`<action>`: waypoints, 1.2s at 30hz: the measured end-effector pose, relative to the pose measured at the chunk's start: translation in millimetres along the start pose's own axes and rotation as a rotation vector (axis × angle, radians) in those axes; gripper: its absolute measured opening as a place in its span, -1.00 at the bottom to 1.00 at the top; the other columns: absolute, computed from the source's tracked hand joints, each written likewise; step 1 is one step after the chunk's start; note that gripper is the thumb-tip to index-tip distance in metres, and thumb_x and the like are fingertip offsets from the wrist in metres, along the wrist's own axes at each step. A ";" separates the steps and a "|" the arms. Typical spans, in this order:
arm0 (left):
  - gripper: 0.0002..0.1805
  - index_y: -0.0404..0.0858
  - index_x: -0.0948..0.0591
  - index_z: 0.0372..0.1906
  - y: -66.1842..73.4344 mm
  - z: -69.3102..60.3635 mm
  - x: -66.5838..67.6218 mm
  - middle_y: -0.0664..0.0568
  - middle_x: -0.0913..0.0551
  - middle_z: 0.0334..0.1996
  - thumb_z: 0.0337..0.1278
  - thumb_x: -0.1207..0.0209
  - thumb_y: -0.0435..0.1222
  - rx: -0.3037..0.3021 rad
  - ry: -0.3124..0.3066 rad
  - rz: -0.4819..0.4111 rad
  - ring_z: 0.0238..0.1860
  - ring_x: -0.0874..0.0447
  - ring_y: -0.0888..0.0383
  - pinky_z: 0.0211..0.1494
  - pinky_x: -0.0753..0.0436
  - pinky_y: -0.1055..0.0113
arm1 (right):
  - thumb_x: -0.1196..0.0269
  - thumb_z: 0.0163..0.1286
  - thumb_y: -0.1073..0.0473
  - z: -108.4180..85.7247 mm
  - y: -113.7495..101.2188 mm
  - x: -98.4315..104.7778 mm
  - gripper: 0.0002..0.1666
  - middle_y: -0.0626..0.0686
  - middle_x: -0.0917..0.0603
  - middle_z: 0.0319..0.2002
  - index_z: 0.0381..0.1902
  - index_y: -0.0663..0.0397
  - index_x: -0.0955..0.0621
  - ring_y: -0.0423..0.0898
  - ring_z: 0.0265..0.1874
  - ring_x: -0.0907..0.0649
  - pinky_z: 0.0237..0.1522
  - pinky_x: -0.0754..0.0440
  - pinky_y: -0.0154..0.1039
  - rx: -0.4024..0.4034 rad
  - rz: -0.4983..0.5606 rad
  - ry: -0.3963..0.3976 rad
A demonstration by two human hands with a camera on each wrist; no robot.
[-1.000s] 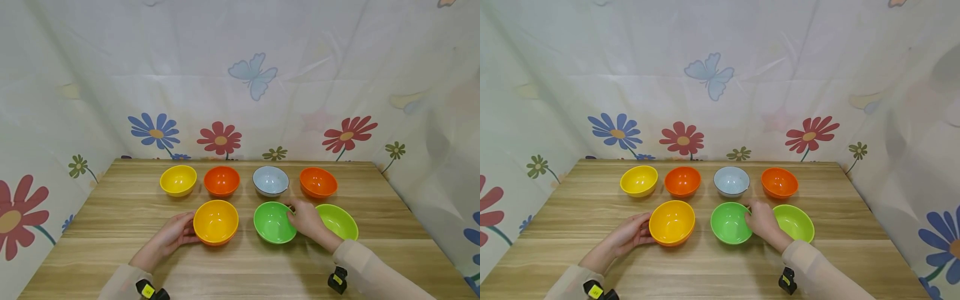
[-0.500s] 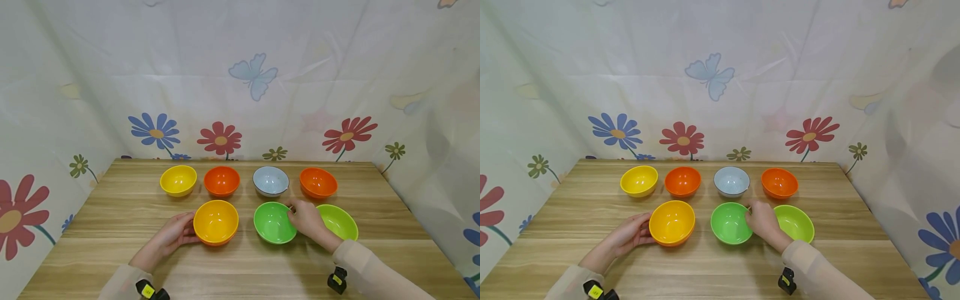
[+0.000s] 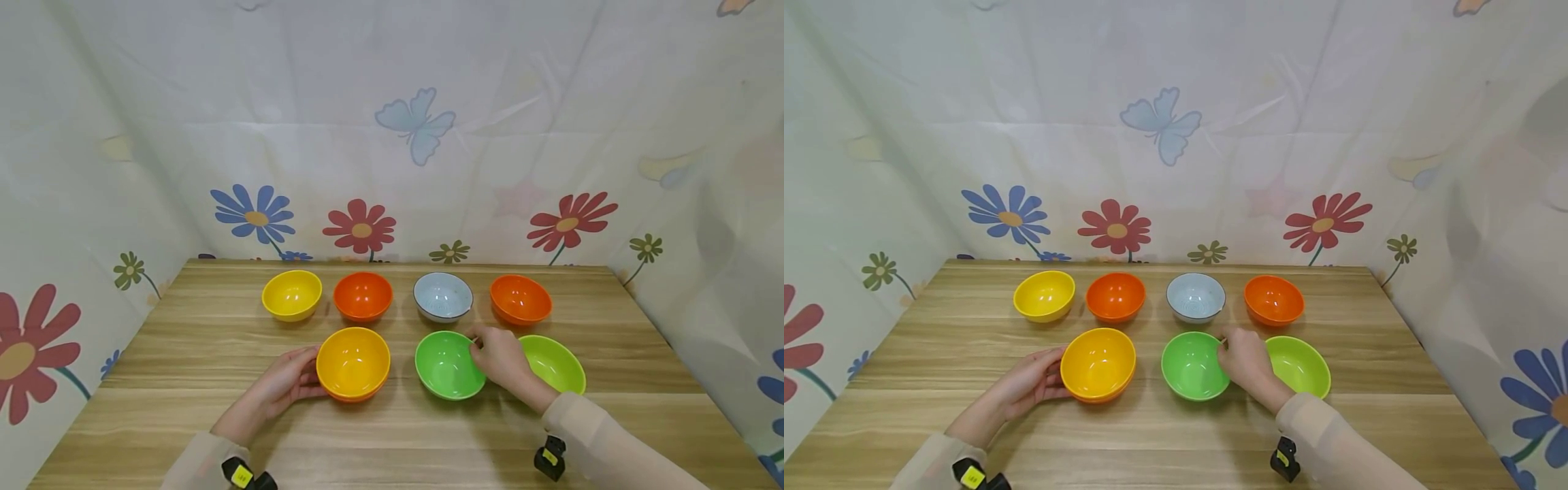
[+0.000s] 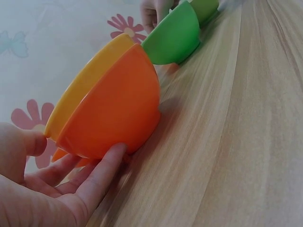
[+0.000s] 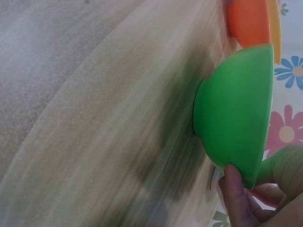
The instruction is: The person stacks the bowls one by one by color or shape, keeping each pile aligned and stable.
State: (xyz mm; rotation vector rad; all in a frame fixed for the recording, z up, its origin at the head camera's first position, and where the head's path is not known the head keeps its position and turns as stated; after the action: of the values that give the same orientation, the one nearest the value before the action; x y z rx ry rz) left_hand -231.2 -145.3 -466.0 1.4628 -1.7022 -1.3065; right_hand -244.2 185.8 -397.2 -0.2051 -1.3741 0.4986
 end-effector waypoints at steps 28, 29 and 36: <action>-0.44 -0.37 -0.27 0.29 -0.2 -0.5 -0.2 -0.13 -0.55 0.00 0.37 0.12 -0.08 -0.006 0.004 0.006 -0.11 -0.60 0.06 0.00 -0.59 0.05 | -0.22 0.06 0.41 7.8 -7.3 -2.2 -0.80 0.08 -0.69 -0.50 -0.33 0.20 -0.70 -0.18 -0.65 -0.50 -0.64 -0.47 -0.38 0.011 -0.010 0.024; -0.44 -0.37 -0.27 0.29 -0.2 -0.5 -0.2 -0.12 -0.55 -0.01 0.37 0.12 -0.08 -0.006 0.004 0.006 -0.11 -0.60 0.06 0.00 -0.59 0.05 | -0.22 0.06 0.41 8.4 -7.5 -2.3 -0.80 0.08 -0.69 -0.50 -0.33 0.20 -0.70 -0.19 -0.65 -0.50 -0.64 -0.47 -0.39 0.014 -0.012 0.026; -0.45 -0.36 -0.28 0.28 -0.4 0.6 0.3 -0.12 -0.55 0.01 0.37 0.13 -0.09 -0.002 0.007 0.006 -0.11 -0.60 0.06 0.00 -0.59 0.05 | -0.21 0.06 0.39 12.6 -11.8 -1.4 -0.81 0.03 -0.65 -0.58 -0.37 0.16 -0.71 -0.20 -0.71 -0.43 -0.68 -0.40 -0.37 0.042 -0.038 0.035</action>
State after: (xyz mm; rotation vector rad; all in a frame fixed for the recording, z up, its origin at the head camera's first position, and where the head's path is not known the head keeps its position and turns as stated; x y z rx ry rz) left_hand -231.6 -145.3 -466.6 1.4585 -1.6995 -1.2982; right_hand -254.0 173.0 -390.9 -0.1531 -1.3301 0.4894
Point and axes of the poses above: each hand's wrist, its own z-axis towards the middle knuckle, its own x-axis out of the back of the hand, y = z × x, the point moved 5 cm from there along z, towards the middle knuckle
